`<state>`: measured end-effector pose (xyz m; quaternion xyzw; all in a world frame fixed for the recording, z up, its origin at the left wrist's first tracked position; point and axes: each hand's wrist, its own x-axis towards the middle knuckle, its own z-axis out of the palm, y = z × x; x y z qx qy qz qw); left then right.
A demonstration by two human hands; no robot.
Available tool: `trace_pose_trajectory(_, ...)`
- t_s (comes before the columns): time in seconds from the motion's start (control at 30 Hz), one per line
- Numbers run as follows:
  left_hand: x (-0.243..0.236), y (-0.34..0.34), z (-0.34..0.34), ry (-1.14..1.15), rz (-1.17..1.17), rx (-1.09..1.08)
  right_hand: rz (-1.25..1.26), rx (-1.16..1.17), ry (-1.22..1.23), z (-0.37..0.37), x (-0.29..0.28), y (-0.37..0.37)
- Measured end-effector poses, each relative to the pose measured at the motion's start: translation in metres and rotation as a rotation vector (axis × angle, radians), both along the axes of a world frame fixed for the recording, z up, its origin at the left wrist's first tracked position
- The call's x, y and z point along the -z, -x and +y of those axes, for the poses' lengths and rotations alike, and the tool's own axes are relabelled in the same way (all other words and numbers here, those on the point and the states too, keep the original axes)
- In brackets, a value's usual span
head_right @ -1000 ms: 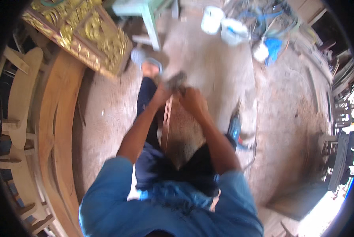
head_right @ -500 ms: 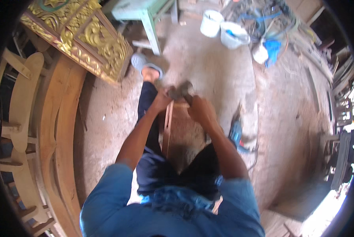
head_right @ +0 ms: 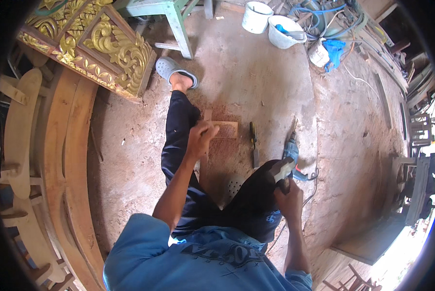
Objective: The person sits on the floor and uses a chisel and hammer to carve a small wooden piece. They repeatedly strike the chisel to shape the wood, occasionally adjusting the piece's position.
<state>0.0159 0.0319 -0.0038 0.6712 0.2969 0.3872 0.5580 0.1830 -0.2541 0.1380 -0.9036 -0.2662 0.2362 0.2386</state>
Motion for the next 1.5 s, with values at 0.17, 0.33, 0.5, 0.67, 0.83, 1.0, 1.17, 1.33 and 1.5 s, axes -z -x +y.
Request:
trace_pose_trajectory(0.17,0.007,0.016,-0.027,-0.147,-0.068,-0.094,0.036,-0.003,-0.022,0.002,-0.003,0.0)
trace_pose_trajectory(0.33,-0.017,-0.016,0.006,-0.138,-0.002,-0.189,0.026,0.048,0.045,0.016,-0.01,0.006)
trace_pose_trajectory(0.5,-0.005,-0.069,0.062,-0.033,0.062,-0.07,-0.014,-0.009,-0.031,0.023,-0.004,0.003)
trace_pose_trajectory(0.67,0.011,-0.061,0.071,0.117,0.151,0.251,-0.01,-0.047,0.042,0.03,0.001,-0.004)
trace_pose_trajectory(0.83,-0.005,-0.027,0.021,-0.024,-0.004,0.02,-0.041,-0.066,-0.025,0.026,0.001,0.0)
trace_pose_trajectory(1.0,0.0,-0.043,0.018,0.001,-0.088,-0.27,-0.018,-0.005,0.026,0.017,0.001,0.004)
trace_pose_trajectory(1.17,0.023,-0.069,0.042,0.303,-0.111,-0.395,-0.092,-0.034,-0.026,0.017,0.002,0.01)
trace_pose_trajectory(1.33,0.017,-0.083,0.02,0.017,-0.284,-0.711,-0.032,-0.048,0.07,0.031,-0.002,0.007)
trace_pose_trajectory(1.5,0.013,-0.101,0.1,-0.157,0.118,-0.68,0.024,-0.041,0.104,0.034,-0.001,0.004)
